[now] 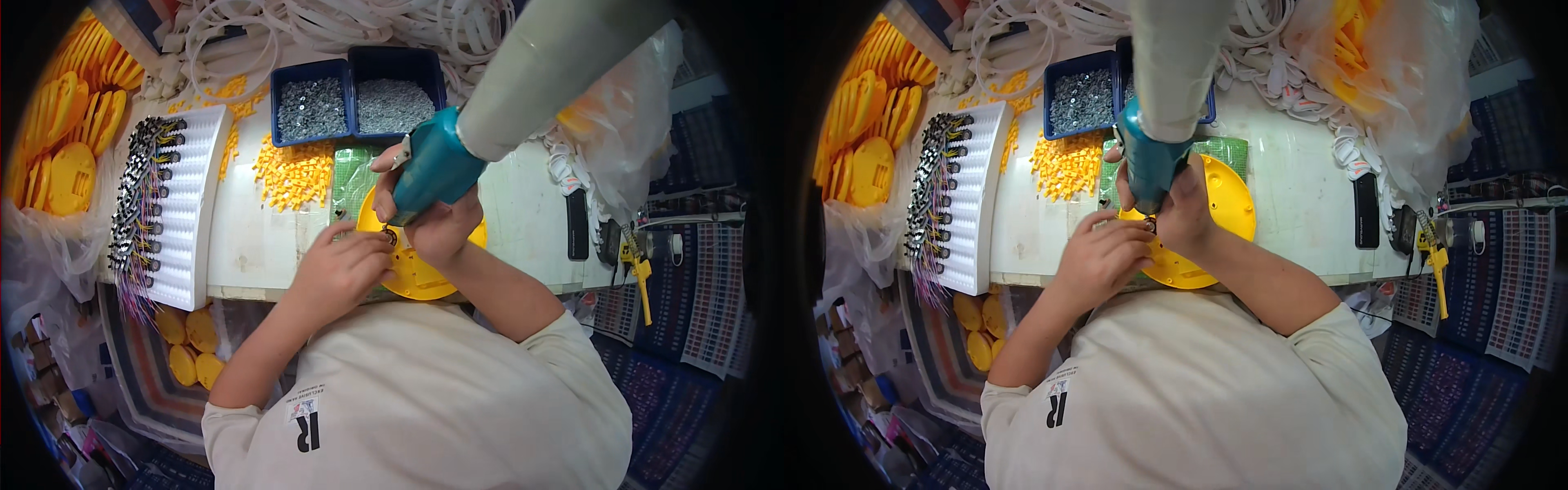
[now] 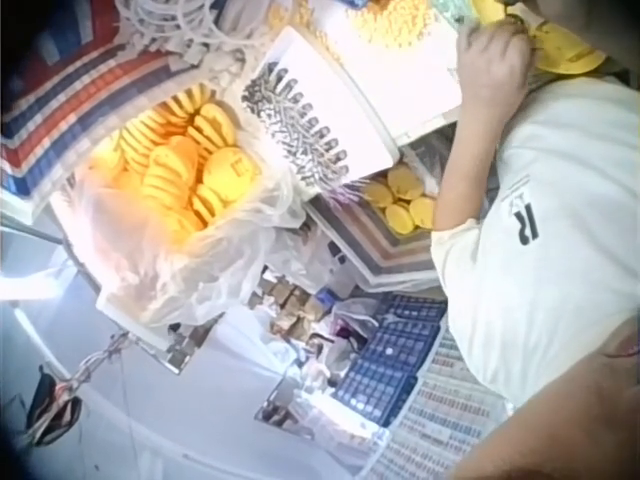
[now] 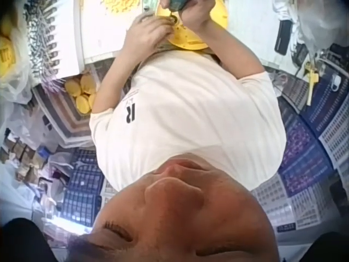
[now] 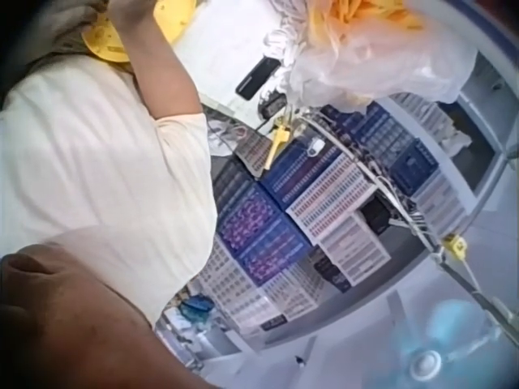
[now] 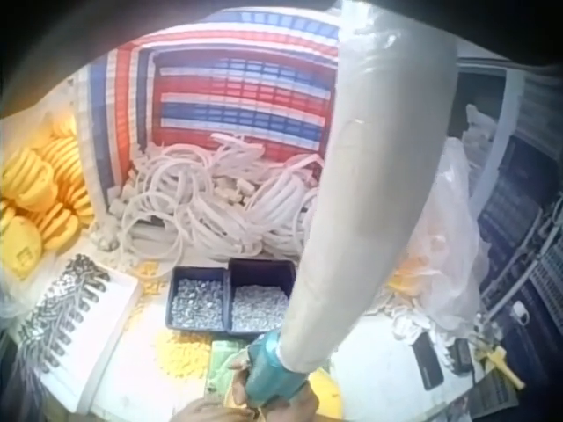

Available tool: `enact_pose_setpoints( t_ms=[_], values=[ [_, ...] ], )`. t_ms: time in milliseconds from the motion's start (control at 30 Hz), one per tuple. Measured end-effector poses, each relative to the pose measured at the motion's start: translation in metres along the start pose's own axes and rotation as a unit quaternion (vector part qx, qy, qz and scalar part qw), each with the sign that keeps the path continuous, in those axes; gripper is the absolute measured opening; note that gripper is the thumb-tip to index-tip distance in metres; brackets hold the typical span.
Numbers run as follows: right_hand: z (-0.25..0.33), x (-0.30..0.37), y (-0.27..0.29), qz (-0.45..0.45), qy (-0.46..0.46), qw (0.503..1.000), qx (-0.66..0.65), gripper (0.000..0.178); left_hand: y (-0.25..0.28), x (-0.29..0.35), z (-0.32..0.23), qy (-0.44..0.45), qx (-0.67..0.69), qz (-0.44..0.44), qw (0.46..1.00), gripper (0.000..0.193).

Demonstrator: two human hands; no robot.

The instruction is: Assemble yellow plastic toy components using a glue gun and manual assembly techniques.

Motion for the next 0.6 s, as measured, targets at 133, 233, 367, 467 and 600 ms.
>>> enact_pose_setpoints(
  t_ms=[133, 233, 367, 467, 600],
  values=[
    [-0.007, 0.001, 0.005, 0.049, -0.041, 0.998, -0.002, 0.089, -0.012, 0.008, -0.002, -0.006, -0.020, 0.019, 1.000, 0.018],
    [-0.012, 0.001, 0.004, 0.060, -0.064, 0.996, -0.025, 0.091, -0.015, 0.010, -0.001, 0.002, -0.019, 0.016, 1.000, 0.017],
    [-0.014, 0.004, 0.006, 0.054, -0.107, 0.992, -0.041, 0.094, -0.015, 0.010, -0.002, 0.007, -0.018, 0.011, 1.000, 0.018],
    [-0.016, 0.005, 0.009, 0.069, -0.076, 0.994, -0.039, 0.094, -0.018, 0.011, -0.001, 0.007, -0.021, 0.005, 1.000, 0.017],
    [0.005, 0.004, -0.001, 0.024, -0.054, 0.998, 0.002, 0.095, -0.019, 0.009, -0.002, 0.011, -0.002, -0.009, 1.000, 0.017]
  ],
)
Point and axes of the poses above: each hand's wrist, its own x-axis away from the middle knuckle, its own y-axis out of the back of the hand, z = x × y, the point moved 1 cm from there along -x, towards the middle knuckle, and after that the axes turned 6 degrees about y, right-handed, at the moved point
